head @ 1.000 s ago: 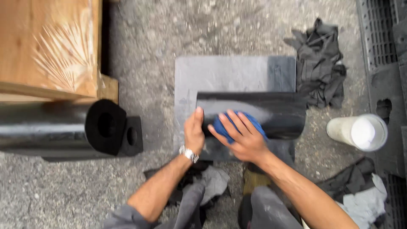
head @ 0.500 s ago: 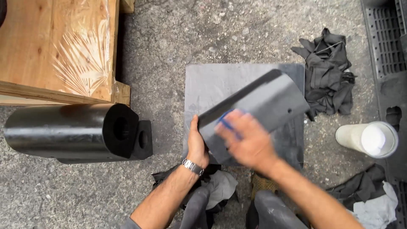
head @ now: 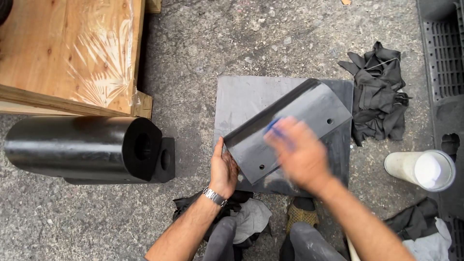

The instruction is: Cleaning and inspecting large black industrial rubber or plastic components using a cloth and discarding waste material.

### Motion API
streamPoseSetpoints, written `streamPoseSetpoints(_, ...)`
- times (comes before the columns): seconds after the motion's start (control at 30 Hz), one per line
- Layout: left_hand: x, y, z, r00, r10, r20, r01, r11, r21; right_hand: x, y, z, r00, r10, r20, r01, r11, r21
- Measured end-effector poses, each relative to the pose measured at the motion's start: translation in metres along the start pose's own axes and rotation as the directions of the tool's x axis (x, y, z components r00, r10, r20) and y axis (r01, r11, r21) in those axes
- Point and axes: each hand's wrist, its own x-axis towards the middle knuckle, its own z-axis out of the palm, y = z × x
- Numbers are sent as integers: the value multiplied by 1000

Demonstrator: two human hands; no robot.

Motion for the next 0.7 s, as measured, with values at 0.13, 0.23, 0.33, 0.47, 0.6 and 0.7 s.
streamPoseSetpoints(0.13, 12, -16, -24, 995, 32, 95, -38, 997, 62, 24, 64, -23, 872, -335, -357, 232, 924, -303)
streamPoseSetpoints(0.23, -7, -4, 1, 996, 36, 80, -39, 998, 40, 6, 43, 11, 854, -288, -433, 148, 933, -328)
streamPoseSetpoints(0.33, -10, -15, 8, 973, 206, 103, -207, 978, -6, -21, 3, 48, 943, -207, -262, 223, 974, 33)
streamPoseSetpoints(0.47, -2, -18, 14, 990, 139, 3, -139, 984, 110, -2, 36, 27, 782, -509, -359, 564, 824, 60)
streamPoseSetpoints(0.6, -11, -8, 22, 990, 79, -119, -80, 997, -8, 22, 70, -22, 809, -374, -454, 385, 920, -73)
streamPoseSetpoints(0.7, -26, -12, 25, 972, -60, -228, 43, 996, -77, 19, 57, -23, 789, -230, -569, 284, 959, 7)
